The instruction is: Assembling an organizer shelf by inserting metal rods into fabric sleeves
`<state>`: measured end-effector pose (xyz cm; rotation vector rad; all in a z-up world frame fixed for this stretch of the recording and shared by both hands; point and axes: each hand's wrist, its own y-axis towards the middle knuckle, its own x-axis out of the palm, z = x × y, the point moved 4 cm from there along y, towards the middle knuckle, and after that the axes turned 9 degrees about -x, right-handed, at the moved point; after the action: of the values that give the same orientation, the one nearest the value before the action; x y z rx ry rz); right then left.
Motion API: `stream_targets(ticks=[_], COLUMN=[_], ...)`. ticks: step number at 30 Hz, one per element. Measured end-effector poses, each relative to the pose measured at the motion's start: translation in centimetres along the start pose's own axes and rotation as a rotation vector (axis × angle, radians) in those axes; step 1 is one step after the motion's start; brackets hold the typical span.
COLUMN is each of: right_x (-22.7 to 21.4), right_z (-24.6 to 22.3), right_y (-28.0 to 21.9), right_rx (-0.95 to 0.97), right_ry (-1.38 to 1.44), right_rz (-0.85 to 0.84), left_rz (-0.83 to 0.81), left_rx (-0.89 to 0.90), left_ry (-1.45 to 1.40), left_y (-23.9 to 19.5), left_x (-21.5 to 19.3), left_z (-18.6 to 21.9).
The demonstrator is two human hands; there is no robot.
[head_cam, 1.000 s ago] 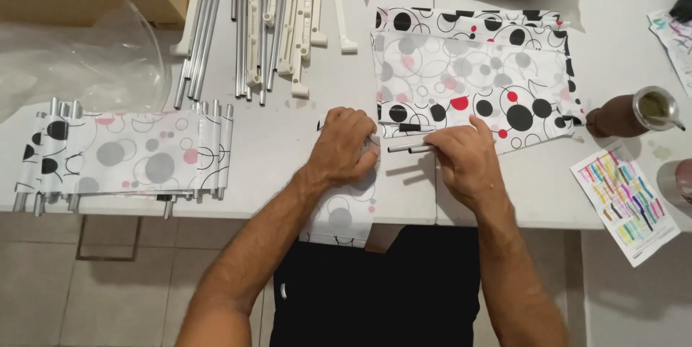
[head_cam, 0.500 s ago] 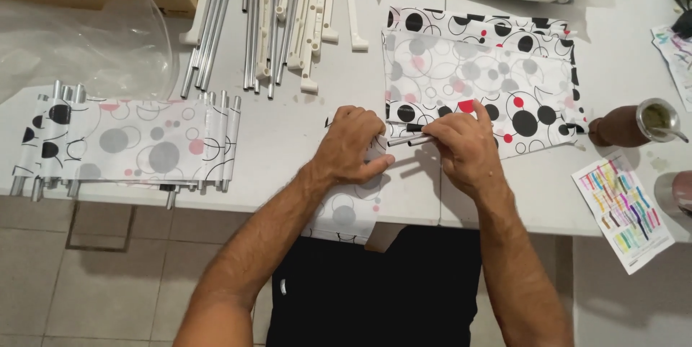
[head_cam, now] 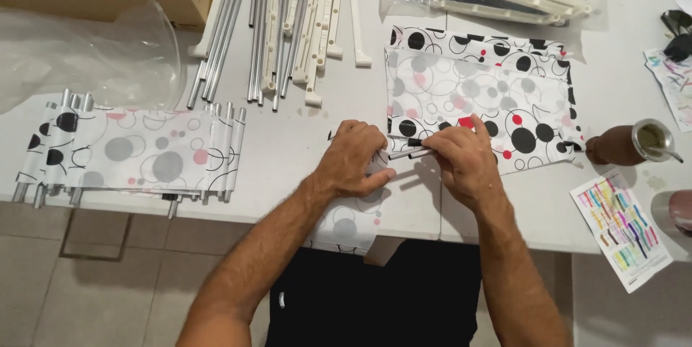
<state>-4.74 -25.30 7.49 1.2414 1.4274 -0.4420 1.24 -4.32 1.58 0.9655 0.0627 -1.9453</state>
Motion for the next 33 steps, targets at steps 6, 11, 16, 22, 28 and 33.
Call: stream_targets(ticks=[6,11,16,22,28,33], right_x=[0.1,-0.1,-0.1,-2.0,-5.0,-5.8], right_z=[-0.3,-0.5,0.1,-1.0,-2.3,-2.8], right_y=[0.1,0.6,0.1,-0.1,0.0,0.2], right_rx=[0.009,-0.003,-0.049,0.021,0.045,0.046], right_ry=[0.000,-0.043,-0.182,-0.179,-0.122,-0.139], right_rz=[0.002,-0.013,-0.047,-0.095,-0.118,-0.107], left_rz=[0.014,0.020,0.107,0.208,0.074,-0.104], left_rx=[0.003,0.028,0.049,0.161,0.168,0.127], left_ry=[0.002,0.023,0.020,0.307,0.393,0.329], left_y=[-0.1,-0.2,-0.2,0.6,2.0,3.2], left_x=[0.7,1.2,1.4,0.4,0.0,-0.2], left_z=[-0.5,-1.0,-1.3,-0.1,1.6,4.3])
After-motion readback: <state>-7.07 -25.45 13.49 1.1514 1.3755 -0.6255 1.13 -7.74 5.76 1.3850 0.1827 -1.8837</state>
